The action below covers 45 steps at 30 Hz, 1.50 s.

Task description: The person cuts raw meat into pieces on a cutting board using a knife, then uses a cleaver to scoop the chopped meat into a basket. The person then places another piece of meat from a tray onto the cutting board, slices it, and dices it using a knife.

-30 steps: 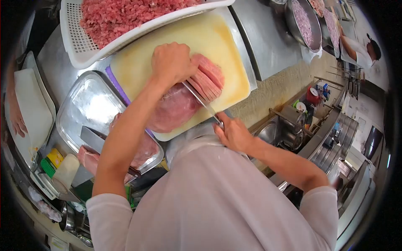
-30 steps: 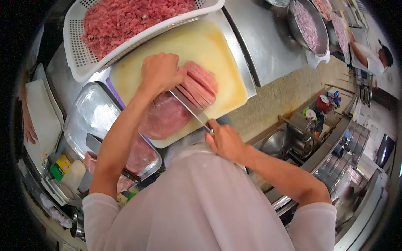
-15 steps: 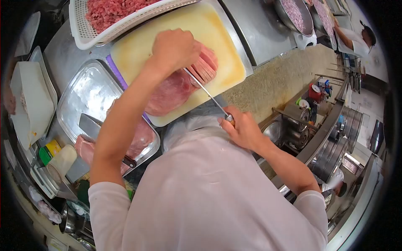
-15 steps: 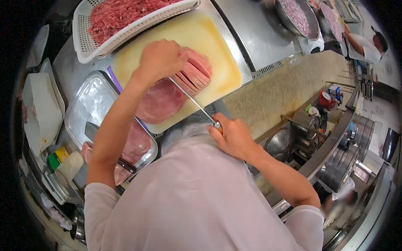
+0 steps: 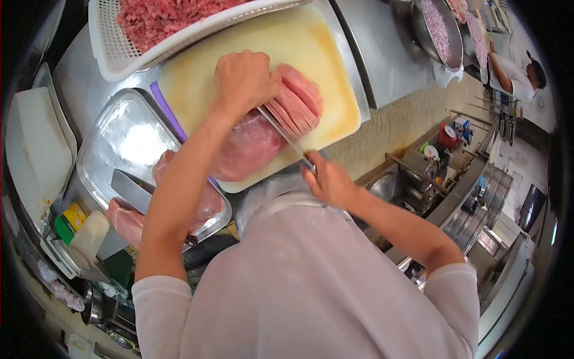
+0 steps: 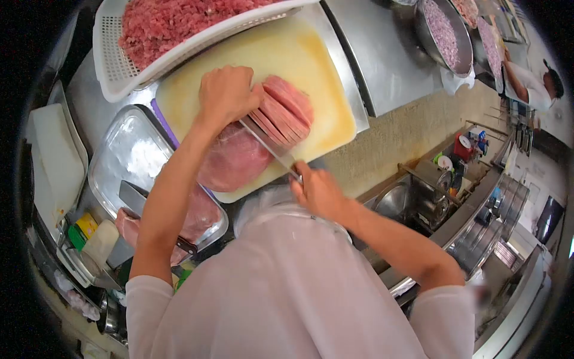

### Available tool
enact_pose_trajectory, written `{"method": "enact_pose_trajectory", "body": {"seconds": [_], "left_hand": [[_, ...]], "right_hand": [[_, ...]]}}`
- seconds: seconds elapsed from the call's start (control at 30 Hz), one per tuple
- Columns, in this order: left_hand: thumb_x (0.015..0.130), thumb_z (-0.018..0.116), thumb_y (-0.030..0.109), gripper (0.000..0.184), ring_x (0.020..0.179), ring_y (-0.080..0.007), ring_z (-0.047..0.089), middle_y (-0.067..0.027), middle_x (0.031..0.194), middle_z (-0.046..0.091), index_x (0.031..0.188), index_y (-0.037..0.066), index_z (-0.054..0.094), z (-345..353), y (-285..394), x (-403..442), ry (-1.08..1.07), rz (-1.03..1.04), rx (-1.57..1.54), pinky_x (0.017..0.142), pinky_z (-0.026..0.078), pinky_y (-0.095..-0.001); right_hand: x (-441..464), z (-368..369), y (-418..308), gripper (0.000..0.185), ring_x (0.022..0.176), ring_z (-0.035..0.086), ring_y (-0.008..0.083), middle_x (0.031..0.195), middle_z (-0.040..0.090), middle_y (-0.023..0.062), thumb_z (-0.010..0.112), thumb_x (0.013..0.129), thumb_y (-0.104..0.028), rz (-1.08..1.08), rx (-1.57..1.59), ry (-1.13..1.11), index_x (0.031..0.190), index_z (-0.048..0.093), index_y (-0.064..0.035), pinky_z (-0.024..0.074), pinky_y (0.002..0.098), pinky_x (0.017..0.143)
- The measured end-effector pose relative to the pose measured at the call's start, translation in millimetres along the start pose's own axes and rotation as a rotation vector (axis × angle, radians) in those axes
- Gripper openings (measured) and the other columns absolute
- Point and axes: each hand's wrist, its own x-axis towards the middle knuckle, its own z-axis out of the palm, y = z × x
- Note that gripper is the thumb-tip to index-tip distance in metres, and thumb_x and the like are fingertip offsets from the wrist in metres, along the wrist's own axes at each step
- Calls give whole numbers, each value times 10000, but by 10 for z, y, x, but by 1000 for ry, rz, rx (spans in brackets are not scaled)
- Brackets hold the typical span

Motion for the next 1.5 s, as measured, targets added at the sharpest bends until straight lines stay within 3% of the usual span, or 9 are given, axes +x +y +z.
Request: {"method": "enact_pose_trajectory", "body": {"seconds": [0.13,0.6,0.73,0.83,0.93,1.03,1.23,1.33,1.5], "left_hand": [[832,698,311,320,744,-444,712,-261,776,712,784,-1,752,86,-4,24,128,57,26,729,566,-543],[890,682,402,419,773,-438,720,-254,791,726,785,9,782,-217,157,-101,-66,45,62,764,571,-522],[858,683,362,377,748,-451,714,-257,775,719,791,1,771,-124,-137,-6,-55,19,26,753,571,-530],[833,677,333,349,731,-457,710,-266,773,712,782,-3,757,-87,-227,25,16,11,56,731,570,-543],[828,673,322,342,714,-458,707,-274,776,708,771,-6,748,-7,-184,42,110,-25,45,717,570,-551],[839,671,325,342,731,-453,712,-257,779,714,790,-3,755,14,-180,56,139,32,90,721,571,-551],[870,662,339,334,761,-436,718,-231,786,723,781,36,769,-192,-170,-26,61,57,71,736,569,-543],[897,656,377,386,762,-431,718,-234,788,724,757,35,767,-416,152,-194,20,61,72,750,571,-534],[903,657,389,419,774,-434,719,-245,794,725,766,8,765,-332,107,-198,-93,94,35,753,572,-532]], "right_hand": [[-3,40,96,277,704,671,489,738,678,270,647,973,-177,12,31,76,1141,627,43,530,564,673],[-411,-473,-476,280,674,656,480,702,651,273,645,998,-211,152,87,-114,1098,608,48,508,544,649],[-130,-294,-432,251,688,663,488,700,657,269,630,995,-206,124,38,-137,1081,587,26,515,566,672],[96,29,-40,320,574,626,435,632,616,249,644,994,-162,-65,-46,6,1186,571,83,485,506,589],[175,18,78,264,741,680,492,758,689,254,644,973,-189,-12,44,-36,1124,588,19,531,571,717],[166,17,52,285,752,677,496,782,691,262,653,971,-187,37,14,5,1151,584,23,530,574,731],[-158,-235,-377,385,565,618,394,663,642,220,658,996,-206,42,145,-10,1238,597,86,505,470,627],[-543,-319,-435,390,548,614,395,651,639,217,657,996,-210,-35,57,13,1232,603,95,499,464,606],[-481,-403,-605,378,555,628,407,637,631,244,651,993,-204,159,76,-108,1216,592,96,506,485,613]]}}
